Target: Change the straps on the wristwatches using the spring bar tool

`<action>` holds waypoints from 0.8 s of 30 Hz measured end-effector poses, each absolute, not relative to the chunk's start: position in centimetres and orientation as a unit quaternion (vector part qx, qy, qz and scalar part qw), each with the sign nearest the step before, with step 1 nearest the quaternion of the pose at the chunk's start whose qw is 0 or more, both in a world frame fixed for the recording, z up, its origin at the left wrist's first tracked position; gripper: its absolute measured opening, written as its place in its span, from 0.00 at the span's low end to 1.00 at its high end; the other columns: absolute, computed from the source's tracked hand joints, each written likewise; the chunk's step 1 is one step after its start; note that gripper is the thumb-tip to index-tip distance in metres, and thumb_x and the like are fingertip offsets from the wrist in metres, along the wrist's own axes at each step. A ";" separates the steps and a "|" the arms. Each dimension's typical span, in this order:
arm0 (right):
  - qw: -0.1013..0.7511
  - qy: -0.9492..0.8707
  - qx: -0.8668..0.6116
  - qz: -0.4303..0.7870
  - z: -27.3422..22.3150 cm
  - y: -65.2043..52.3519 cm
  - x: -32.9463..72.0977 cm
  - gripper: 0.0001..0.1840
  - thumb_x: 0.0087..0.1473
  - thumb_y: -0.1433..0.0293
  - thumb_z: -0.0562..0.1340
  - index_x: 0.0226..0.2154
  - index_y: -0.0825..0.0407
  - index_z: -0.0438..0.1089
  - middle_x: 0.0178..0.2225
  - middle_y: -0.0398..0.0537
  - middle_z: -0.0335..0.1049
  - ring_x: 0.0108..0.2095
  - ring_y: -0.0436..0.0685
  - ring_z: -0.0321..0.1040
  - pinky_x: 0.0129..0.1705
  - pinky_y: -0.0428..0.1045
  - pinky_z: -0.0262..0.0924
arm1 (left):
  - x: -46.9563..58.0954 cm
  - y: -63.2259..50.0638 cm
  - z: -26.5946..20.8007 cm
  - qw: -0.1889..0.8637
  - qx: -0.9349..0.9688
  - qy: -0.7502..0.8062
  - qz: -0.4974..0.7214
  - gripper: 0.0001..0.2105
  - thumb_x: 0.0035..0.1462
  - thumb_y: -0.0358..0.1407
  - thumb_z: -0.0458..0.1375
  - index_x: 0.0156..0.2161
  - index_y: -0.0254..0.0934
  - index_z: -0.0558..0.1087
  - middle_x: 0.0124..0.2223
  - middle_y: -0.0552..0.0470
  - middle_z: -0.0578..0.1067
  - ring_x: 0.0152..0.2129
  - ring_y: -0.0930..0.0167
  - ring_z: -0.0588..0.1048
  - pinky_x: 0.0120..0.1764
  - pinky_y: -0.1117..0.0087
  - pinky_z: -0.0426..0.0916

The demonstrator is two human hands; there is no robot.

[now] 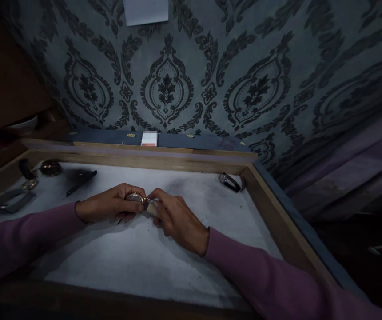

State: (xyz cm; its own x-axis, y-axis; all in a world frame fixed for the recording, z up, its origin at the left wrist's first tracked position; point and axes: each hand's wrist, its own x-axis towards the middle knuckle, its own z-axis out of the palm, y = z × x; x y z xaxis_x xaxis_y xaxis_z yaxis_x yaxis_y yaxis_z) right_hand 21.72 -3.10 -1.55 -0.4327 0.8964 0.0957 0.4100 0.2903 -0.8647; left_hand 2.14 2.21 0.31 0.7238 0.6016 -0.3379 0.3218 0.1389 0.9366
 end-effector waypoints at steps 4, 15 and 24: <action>0.303 -0.744 -0.435 0.406 -1.7 -3.0 21.7 0.12 0.64 0.70 0.48 0.41 0.53 0.65 0.20 0.38 0.65 0.13 0.44 0.56 0.17 0.40 0.53 | 2.2 2.1 0.5 0.658 0.650 0.365 0.104 0.09 0.51 0.39 0.59 0.29 0.35 0.66 0.16 0.60 0.66 0.11 0.80 0.57 0.15 0.78 0.49; 0.292 -0.737 -0.441 0.420 -1.8 -3.0 21.8 0.12 0.64 0.70 0.47 0.40 0.53 0.65 0.21 0.38 0.65 0.13 0.44 0.55 0.16 0.40 0.52 | 2.2 2.2 0.4 0.657 0.654 0.358 0.109 0.09 0.50 0.38 0.59 0.28 0.35 0.66 0.17 0.60 0.66 0.11 0.80 0.57 0.16 0.78 0.49; 0.296 -0.748 -0.444 0.394 -1.8 -3.0 21.8 0.10 0.65 0.68 0.48 0.43 0.52 0.63 0.19 0.36 0.63 0.13 0.45 0.54 0.17 0.41 0.51 | 2.2 2.2 0.3 0.657 0.654 0.358 0.108 0.09 0.50 0.38 0.59 0.28 0.35 0.66 0.16 0.60 0.65 0.11 0.80 0.57 0.16 0.78 0.50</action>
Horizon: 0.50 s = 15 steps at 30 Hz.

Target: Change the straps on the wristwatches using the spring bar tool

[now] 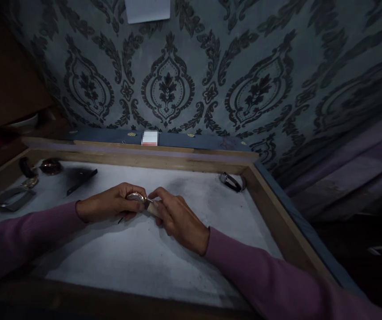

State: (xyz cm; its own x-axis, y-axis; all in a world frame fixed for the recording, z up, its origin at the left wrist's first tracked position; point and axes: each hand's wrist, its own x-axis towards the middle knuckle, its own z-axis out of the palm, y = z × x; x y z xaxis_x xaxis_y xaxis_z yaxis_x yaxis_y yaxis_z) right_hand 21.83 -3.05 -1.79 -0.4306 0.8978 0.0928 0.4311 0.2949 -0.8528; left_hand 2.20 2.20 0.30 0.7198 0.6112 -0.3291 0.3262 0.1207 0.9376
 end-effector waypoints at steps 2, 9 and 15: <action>0.293 -0.750 -0.451 0.386 -1.7 -3.1 21.8 0.08 0.65 0.68 0.49 0.41 0.52 0.61 0.18 0.36 0.62 0.14 0.46 0.54 0.18 0.42 0.50 | 2.2 2.2 0.3 0.658 0.655 0.356 0.109 0.09 0.50 0.38 0.59 0.28 0.35 0.66 0.16 0.60 0.65 0.11 0.80 0.57 0.16 0.78 0.49; 0.295 -0.750 -0.450 0.385 -1.8 -3.1 21.7 0.10 0.66 0.65 0.48 0.34 0.50 0.59 0.19 0.37 0.64 0.14 0.46 0.55 0.19 0.43 0.50 | 2.2 2.2 0.3 0.659 0.652 0.357 0.115 0.08 0.49 0.38 0.58 0.28 0.35 0.66 0.16 0.60 0.66 0.11 0.80 0.57 0.16 0.78 0.49; 0.304 -0.724 -0.454 0.421 -2.0 -3.3 21.5 0.12 0.66 0.63 0.47 0.33 0.50 0.59 0.19 0.38 0.65 0.13 0.46 0.54 0.17 0.43 0.49 | 2.2 2.2 0.2 0.659 0.653 0.355 0.115 0.08 0.50 0.38 0.59 0.28 0.35 0.66 0.16 0.60 0.65 0.11 0.80 0.56 0.16 0.78 0.48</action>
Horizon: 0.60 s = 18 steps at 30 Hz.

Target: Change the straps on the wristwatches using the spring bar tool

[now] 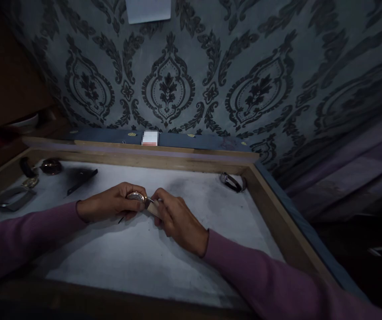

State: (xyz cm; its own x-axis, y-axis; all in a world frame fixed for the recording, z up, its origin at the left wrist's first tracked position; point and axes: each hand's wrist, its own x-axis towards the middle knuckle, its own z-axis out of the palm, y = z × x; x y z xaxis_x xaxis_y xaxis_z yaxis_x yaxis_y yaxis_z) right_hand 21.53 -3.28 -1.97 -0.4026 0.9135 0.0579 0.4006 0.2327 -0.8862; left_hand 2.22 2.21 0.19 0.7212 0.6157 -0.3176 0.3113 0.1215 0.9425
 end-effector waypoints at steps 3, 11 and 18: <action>0.308 -0.712 -0.452 0.440 -2.0 -3.3 21.4 0.12 0.66 0.63 0.48 0.33 0.50 0.59 0.19 0.38 0.64 0.14 0.46 0.54 0.17 0.42 0.49 | 2.2 2.2 0.1 0.659 0.654 0.353 0.118 0.09 0.50 0.38 0.59 0.28 0.35 0.66 0.16 0.60 0.65 0.11 0.80 0.57 0.16 0.78 0.49; 0.321 -0.702 -0.445 0.455 -2.2 -3.2 21.4 0.12 0.65 0.63 0.49 0.32 0.50 0.59 0.19 0.38 0.64 0.13 0.45 0.54 0.16 0.41 0.49 | 2.2 2.2 0.2 0.654 0.658 0.355 0.116 0.08 0.50 0.38 0.58 0.28 0.36 0.66 0.16 0.60 0.66 0.11 0.80 0.56 0.16 0.78 0.49; 0.327 -0.717 -0.441 0.429 -2.2 -3.2 21.4 0.12 0.65 0.65 0.48 0.31 0.51 0.60 0.19 0.38 0.64 0.14 0.45 0.53 0.16 0.42 0.48 | 2.2 2.2 0.1 0.650 0.660 0.359 0.115 0.07 0.50 0.37 0.58 0.27 0.36 0.66 0.16 0.60 0.66 0.12 0.80 0.57 0.16 0.78 0.49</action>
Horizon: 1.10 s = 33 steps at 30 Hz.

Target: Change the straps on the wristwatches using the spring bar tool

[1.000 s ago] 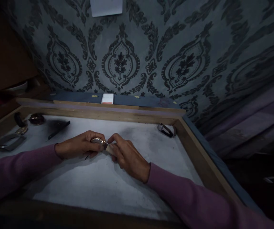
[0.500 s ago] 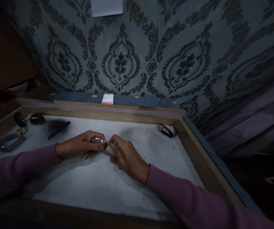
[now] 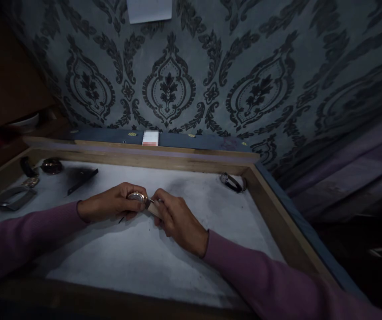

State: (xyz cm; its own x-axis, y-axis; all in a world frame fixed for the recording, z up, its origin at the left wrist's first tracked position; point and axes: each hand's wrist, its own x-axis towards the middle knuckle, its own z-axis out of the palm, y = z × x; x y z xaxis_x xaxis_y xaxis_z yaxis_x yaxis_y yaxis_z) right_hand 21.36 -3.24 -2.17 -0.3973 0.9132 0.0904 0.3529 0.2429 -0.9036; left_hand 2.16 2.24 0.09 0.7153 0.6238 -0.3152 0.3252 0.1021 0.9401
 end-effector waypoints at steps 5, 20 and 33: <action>0.326 -0.734 -0.447 0.395 -2.2 -3.3 21.3 0.12 0.64 0.67 0.48 0.31 0.51 0.61 0.19 0.37 0.62 0.16 0.46 0.53 0.19 0.42 0.49 | 2.2 2.3 0.1 0.644 0.664 0.363 0.113 0.07 0.49 0.38 0.58 0.27 0.36 0.66 0.16 0.60 0.66 0.11 0.80 0.57 0.16 0.78 0.50; 0.318 -0.760 -0.442 0.354 -2.4 -3.2 21.3 0.12 0.63 0.71 0.49 0.30 0.52 0.63 0.19 0.38 0.62 0.20 0.48 0.58 0.24 0.44 0.52 | 2.0 2.3 -0.5 0.632 0.680 0.354 0.112 0.09 0.51 0.39 0.58 0.29 0.35 0.67 0.18 0.60 0.65 0.14 0.79 0.59 0.18 0.77 0.53; 0.313 -0.768 -0.439 0.344 -2.5 -3.2 21.4 0.11 0.63 0.72 0.50 0.30 0.52 0.63 0.19 0.38 0.62 0.19 0.48 0.59 0.23 0.43 0.52 | 1.9 2.5 -1.0 0.641 0.682 0.331 0.122 0.08 0.52 0.39 0.58 0.29 0.35 0.67 0.18 0.60 0.65 0.15 0.79 0.59 0.19 0.76 0.53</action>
State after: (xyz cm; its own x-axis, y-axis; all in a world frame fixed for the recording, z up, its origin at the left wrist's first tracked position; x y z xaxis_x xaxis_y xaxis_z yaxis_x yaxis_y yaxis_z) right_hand 21.36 -3.16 -2.49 -0.4181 0.8905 0.1794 0.4589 0.3776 -0.8042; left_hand 1.95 2.51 -1.01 0.7509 0.6076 -0.2587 0.2956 0.0410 0.9544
